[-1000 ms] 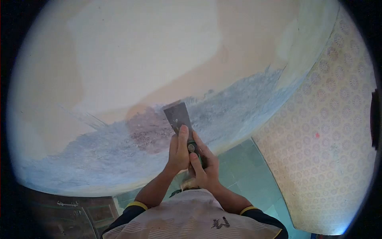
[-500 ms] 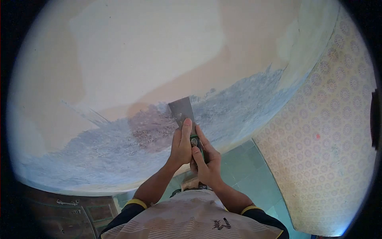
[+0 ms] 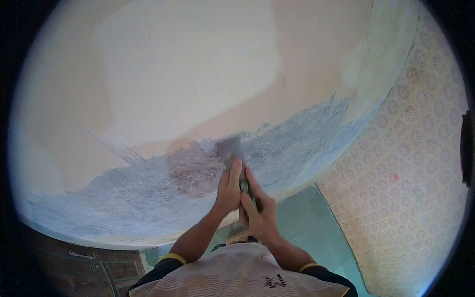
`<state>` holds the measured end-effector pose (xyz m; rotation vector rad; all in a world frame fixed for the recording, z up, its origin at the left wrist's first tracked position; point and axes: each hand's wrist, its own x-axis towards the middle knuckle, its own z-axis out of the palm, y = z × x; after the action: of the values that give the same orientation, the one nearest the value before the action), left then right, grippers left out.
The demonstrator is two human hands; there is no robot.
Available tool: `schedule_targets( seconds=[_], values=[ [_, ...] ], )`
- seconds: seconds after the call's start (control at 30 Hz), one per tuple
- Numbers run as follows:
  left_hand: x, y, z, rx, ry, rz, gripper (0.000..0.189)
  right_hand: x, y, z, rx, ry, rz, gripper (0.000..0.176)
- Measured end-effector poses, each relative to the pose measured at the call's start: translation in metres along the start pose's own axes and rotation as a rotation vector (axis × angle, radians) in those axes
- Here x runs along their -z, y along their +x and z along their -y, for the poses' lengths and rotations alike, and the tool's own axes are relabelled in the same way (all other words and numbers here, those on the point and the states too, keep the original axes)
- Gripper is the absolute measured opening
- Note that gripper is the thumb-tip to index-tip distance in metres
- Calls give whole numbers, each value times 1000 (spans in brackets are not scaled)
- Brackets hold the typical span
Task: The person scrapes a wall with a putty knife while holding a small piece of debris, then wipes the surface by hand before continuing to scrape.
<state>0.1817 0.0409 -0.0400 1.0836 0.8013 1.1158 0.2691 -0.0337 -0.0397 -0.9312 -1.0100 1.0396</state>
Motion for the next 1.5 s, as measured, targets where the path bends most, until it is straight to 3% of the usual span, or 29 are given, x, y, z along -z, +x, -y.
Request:
schedule_targets(
  seconds=[0.07, 0.2, 0.27, 0.33, 0.37, 0.57, 0.63, 0.7, 0.97, 1.07, 1.13, 1.23, 1.3, 1.37, 1.5],
  values=[
    [9, 15, 5, -88, 35, 57, 41, -1, -1, -4, -121, 62, -10, 54],
    [-1, 1, 7, -106, 87, -5, 41, 6, -18, -13, 0, -14, 4, 54],
    [-11, -4, 4, -230, 175, -95, 43, 8, -11, -10, 93, -109, 2, 54],
    [-2, 10, -6, -168, 110, -34, 44, 1, 1, 2, -142, 45, 63, 54],
    [3, 11, -6, -96, 42, 23, 44, 1, -4, 2, -166, 46, 59, 54],
    [-3, -4, 15, -193, 111, -7, 41, 11, -16, -7, 101, -105, 61, 55],
    [-5, 2, 11, -251, 118, -24, 41, 10, -14, -4, -68, -85, 67, 55],
    [3, 16, -1, -108, 92, -28, 44, 2, -3, -7, -77, 18, 63, 55],
    [2, 8, 7, -202, 117, -35, 41, 4, -9, -16, 79, -27, 35, 56],
    [11, 16, 2, -136, 103, -19, 41, -5, 0, -14, -60, 19, 24, 54],
    [12, 23, 5, -309, 241, -33, 42, -3, 5, -24, 16, 34, 18, 53],
    [9, 4, 5, -293, 304, -11, 43, 3, -8, -27, 129, -93, 6, 53],
    [8, 6, 18, -314, 307, 2, 44, 5, -13, -29, 95, -97, 7, 53],
    [11, 22, 13, -205, 253, -108, 45, 2, -5, -29, 53, -95, 12, 54],
    [2, 27, -26, -332, 299, -4, 46, -7, 18, -8, 51, 45, 20, 53]
  ],
)
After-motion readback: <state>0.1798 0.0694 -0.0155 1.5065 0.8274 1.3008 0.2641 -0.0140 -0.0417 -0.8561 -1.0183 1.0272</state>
